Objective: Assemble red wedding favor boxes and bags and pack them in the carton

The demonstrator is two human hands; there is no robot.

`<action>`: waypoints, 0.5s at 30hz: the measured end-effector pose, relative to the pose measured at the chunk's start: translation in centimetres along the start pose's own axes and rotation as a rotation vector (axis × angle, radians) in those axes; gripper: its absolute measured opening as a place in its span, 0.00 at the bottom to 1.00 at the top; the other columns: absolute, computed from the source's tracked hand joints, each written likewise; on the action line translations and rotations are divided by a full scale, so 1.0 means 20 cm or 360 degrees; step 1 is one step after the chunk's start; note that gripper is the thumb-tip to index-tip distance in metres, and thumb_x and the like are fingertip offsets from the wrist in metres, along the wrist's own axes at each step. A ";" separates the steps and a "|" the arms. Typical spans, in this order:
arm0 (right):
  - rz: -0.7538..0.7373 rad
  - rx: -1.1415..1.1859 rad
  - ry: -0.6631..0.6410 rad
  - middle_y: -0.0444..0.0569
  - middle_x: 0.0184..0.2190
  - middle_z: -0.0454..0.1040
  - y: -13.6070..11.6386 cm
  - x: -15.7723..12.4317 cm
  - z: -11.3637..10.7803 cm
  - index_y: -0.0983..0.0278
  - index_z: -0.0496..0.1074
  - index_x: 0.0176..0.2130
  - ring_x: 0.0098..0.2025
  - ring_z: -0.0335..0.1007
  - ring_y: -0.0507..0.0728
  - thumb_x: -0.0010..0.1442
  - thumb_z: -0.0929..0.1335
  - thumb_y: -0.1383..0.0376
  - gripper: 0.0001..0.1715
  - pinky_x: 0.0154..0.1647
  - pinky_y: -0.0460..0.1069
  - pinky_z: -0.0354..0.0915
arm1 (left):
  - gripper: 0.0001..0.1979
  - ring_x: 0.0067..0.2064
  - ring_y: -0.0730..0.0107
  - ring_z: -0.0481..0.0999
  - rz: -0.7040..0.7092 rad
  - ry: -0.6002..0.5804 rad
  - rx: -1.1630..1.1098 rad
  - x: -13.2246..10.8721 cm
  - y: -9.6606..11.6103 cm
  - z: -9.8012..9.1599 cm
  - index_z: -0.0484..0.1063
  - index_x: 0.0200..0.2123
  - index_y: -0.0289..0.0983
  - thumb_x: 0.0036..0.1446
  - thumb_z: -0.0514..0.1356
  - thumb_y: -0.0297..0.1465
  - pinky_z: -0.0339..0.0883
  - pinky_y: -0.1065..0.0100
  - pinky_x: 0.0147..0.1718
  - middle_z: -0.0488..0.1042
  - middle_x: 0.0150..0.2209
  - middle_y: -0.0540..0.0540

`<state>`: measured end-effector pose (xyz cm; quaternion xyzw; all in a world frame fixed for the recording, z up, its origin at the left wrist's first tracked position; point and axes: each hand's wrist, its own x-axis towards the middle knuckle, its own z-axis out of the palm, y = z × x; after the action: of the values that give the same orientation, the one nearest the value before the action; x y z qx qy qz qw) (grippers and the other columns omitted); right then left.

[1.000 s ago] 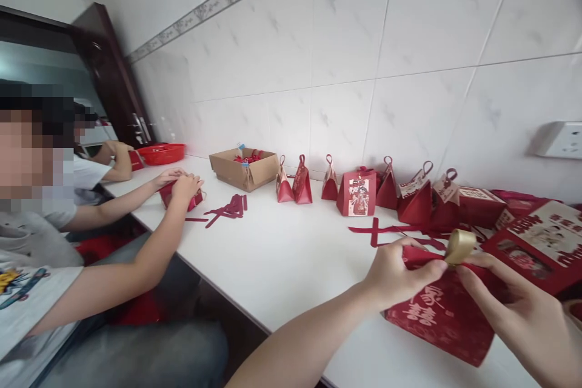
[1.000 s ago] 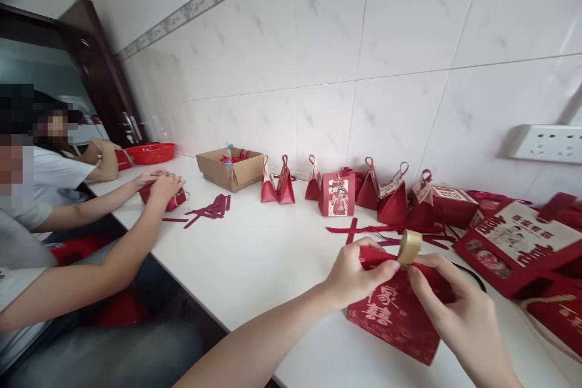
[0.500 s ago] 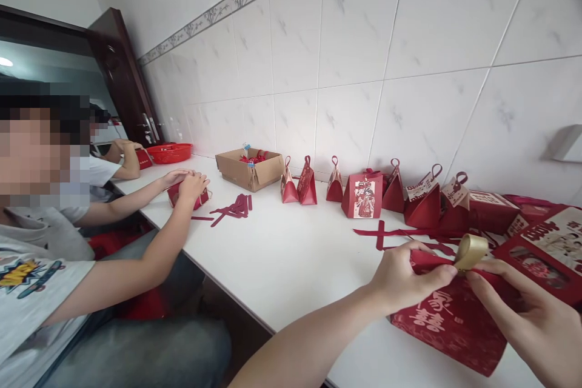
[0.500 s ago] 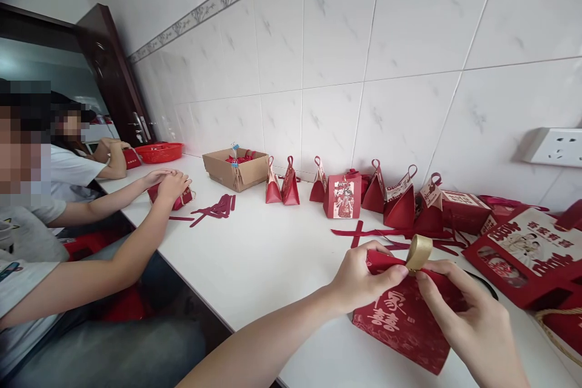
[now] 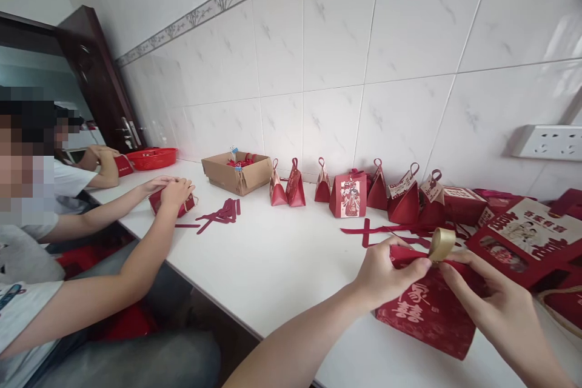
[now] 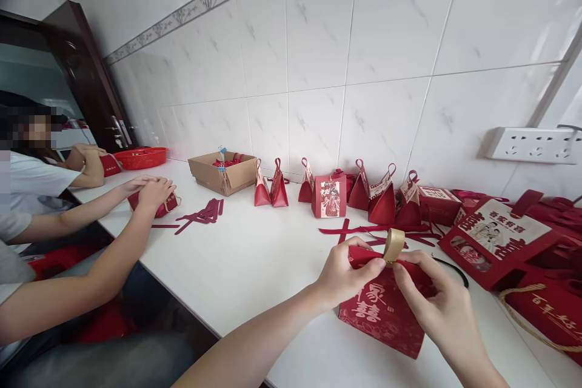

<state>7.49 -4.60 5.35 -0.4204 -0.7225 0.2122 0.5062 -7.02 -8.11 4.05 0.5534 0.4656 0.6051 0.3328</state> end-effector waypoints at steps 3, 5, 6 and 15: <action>0.0020 -0.0028 -0.0001 0.46 0.28 0.77 0.00 0.00 0.00 0.60 0.72 0.25 0.26 0.72 0.57 0.42 0.66 0.51 0.16 0.23 0.46 0.67 | 0.12 0.29 0.71 0.71 0.0002 0.0003 0.0026 0.00 0.01 0.00 0.70 0.34 0.37 0.49 0.62 0.38 0.66 0.68 0.33 0.73 0.26 0.49; 0.0000 -0.0030 -0.0011 0.46 0.28 0.77 0.00 0.00 0.00 0.60 0.72 0.26 0.27 0.72 0.57 0.43 0.66 0.51 0.16 0.25 0.45 0.68 | 0.12 0.31 0.70 0.72 -0.0002 0.0017 0.0050 0.00 0.01 0.00 0.71 0.34 0.37 0.49 0.63 0.38 0.67 0.67 0.34 0.74 0.28 0.48; -0.0014 -0.0028 -0.0021 0.46 0.28 0.77 0.00 0.00 0.00 0.60 0.72 0.26 0.27 0.72 0.56 0.43 0.66 0.52 0.16 0.25 0.45 0.68 | 0.12 0.32 0.69 0.73 -0.0003 0.0030 0.0060 0.00 0.01 0.00 0.71 0.34 0.37 0.48 0.63 0.37 0.68 0.67 0.35 0.75 0.29 0.48; -0.0043 -0.0001 -0.0062 0.46 0.28 0.77 0.00 -0.01 0.00 0.60 0.72 0.27 0.27 0.71 0.55 0.45 0.66 0.53 0.14 0.24 0.44 0.66 | 0.11 0.29 0.72 0.70 0.0020 0.0017 0.0032 0.00 0.01 0.00 0.70 0.33 0.36 0.49 0.62 0.37 0.65 0.68 0.33 0.72 0.26 0.49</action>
<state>7.58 -4.66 5.21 -0.4064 -0.7379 0.2134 0.4947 -7.02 -8.10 4.17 0.5563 0.4699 0.6055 0.3211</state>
